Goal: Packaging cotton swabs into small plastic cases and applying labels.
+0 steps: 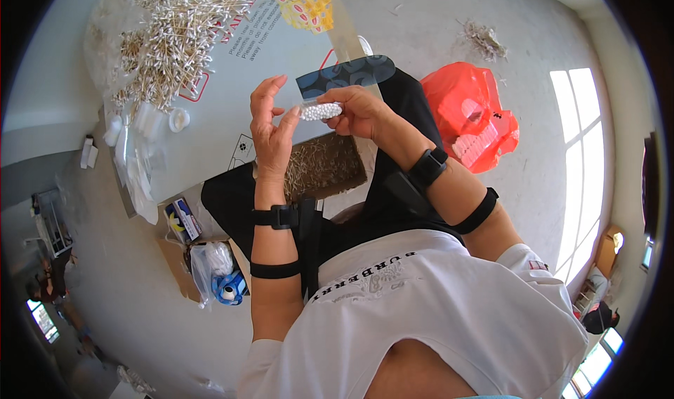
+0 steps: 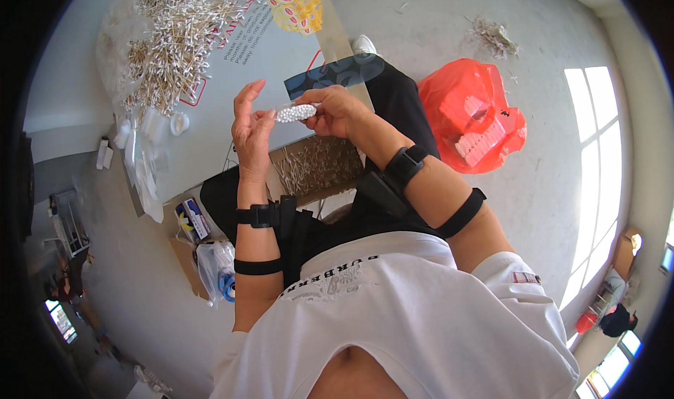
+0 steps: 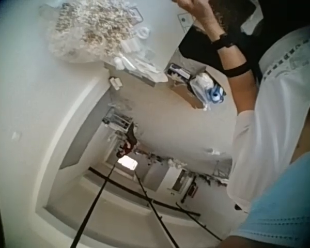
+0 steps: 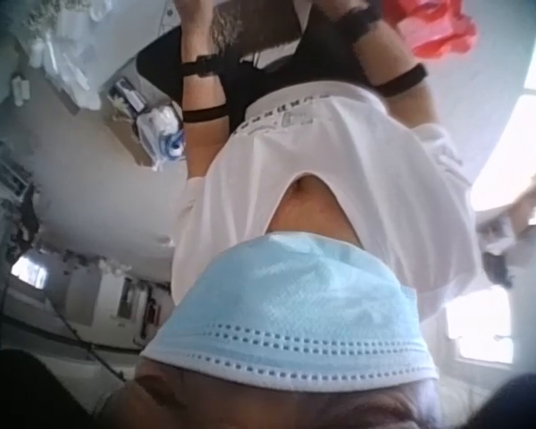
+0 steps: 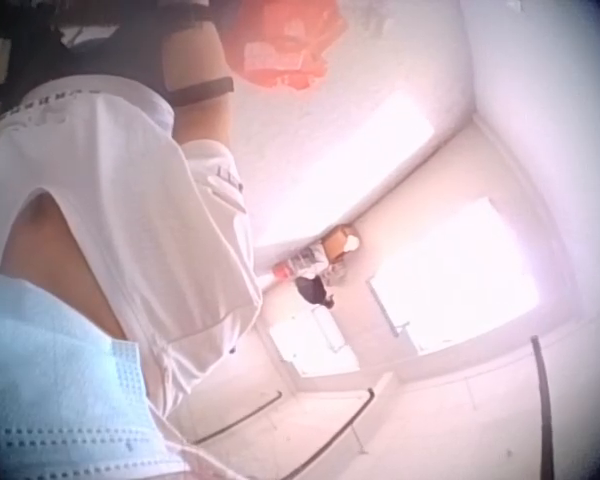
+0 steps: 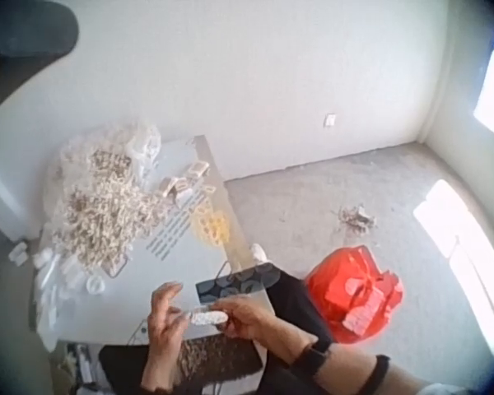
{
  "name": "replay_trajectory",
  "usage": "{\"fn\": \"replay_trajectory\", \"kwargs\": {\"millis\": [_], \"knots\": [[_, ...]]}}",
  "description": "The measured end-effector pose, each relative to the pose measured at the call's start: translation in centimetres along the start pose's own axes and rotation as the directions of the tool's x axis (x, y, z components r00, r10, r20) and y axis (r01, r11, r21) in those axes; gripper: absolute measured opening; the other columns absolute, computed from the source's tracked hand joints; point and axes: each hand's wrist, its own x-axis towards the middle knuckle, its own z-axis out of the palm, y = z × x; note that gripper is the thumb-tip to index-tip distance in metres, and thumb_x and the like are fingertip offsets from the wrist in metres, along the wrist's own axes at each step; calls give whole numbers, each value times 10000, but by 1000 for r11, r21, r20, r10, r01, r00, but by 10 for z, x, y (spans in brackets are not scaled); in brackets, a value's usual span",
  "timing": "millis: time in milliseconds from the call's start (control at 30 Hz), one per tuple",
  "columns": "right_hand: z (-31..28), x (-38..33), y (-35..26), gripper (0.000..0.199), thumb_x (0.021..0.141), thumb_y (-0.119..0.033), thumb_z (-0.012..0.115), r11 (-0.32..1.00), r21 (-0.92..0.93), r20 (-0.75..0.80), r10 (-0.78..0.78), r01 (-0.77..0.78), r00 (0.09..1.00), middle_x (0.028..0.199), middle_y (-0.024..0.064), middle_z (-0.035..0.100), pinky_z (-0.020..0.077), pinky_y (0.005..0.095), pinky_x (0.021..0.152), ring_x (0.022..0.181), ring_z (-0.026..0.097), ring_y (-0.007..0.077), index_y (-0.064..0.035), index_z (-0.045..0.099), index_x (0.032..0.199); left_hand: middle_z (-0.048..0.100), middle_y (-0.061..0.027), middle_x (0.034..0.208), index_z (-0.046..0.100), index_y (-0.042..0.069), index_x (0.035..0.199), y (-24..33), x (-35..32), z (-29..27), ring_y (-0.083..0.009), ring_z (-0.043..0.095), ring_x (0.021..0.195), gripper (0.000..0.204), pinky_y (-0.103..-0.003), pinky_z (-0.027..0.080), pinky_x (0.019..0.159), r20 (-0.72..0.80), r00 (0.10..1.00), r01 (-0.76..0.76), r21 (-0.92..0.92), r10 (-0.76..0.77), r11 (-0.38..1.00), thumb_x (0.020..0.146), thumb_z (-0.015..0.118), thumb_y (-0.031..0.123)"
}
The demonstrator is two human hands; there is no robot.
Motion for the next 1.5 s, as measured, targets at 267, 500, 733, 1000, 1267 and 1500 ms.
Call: {"fn": "replay_trajectory", "kwargs": {"millis": [267,500,733,1000,1267,1500], "knots": [[1,-4,5,180,892,-183,601,995,48,33,90,-91,995,721,103,592,330,172,357,495,501,104,-5,621,893,632,-65,1073,686,77,1042,28,0,-5,-241,569,1063,419,-363,471,896,398,890,-338,253,221,906,639,768,-5],[5,-40,0,218,856,-88,622,482,-597,227,-665,642,711,853,21,629,410,173,570,637,519,65,-47,673,1064,645,-60,936,674,45,983,35,-7,-5,-192,630,816,292,-289,510,691,241,954,-225,184,178,957,714,771,-11],[22,-67,-3,330,722,6,693,-27,-609,561,-722,793,406,902,14,598,416,229,624,714,519,100,-53,661,1046,648,-77,891,647,12,949,49,-7,-1,-169,630,756,243,-272,512,640,210,960,-231,233,183,945,733,748,-36],[18,-63,-4,270,729,-33,708,-207,-629,648,-673,749,358,821,68,587,479,273,624,703,582,177,-31,613,982,634,-95,891,618,0,949,60,-5,-4,-234,631,765,253,-319,521,642,302,920,-334,260,252,906,717,691,-70],[16,-55,-2,255,722,-82,725,-367,-606,694,-678,705,244,811,114,599,494,359,635,731,605,302,-34,605,942,603,-134,890,579,-3,942,50,-4,0,-336,600,842,281,-406,513,723,335,900,-392,344,278,853,684,661,-75],[12,-45,-1,237,699,-95,716,-441,-636,712,-652,633,261,813,117,592,498,383,648,764,605,324,-31,582,883,582,-121,879,565,0,915,37,-2,0,-325,591,827,272,-413,508,706,350,895,-402,365,276,840,671,656,-75]]}}
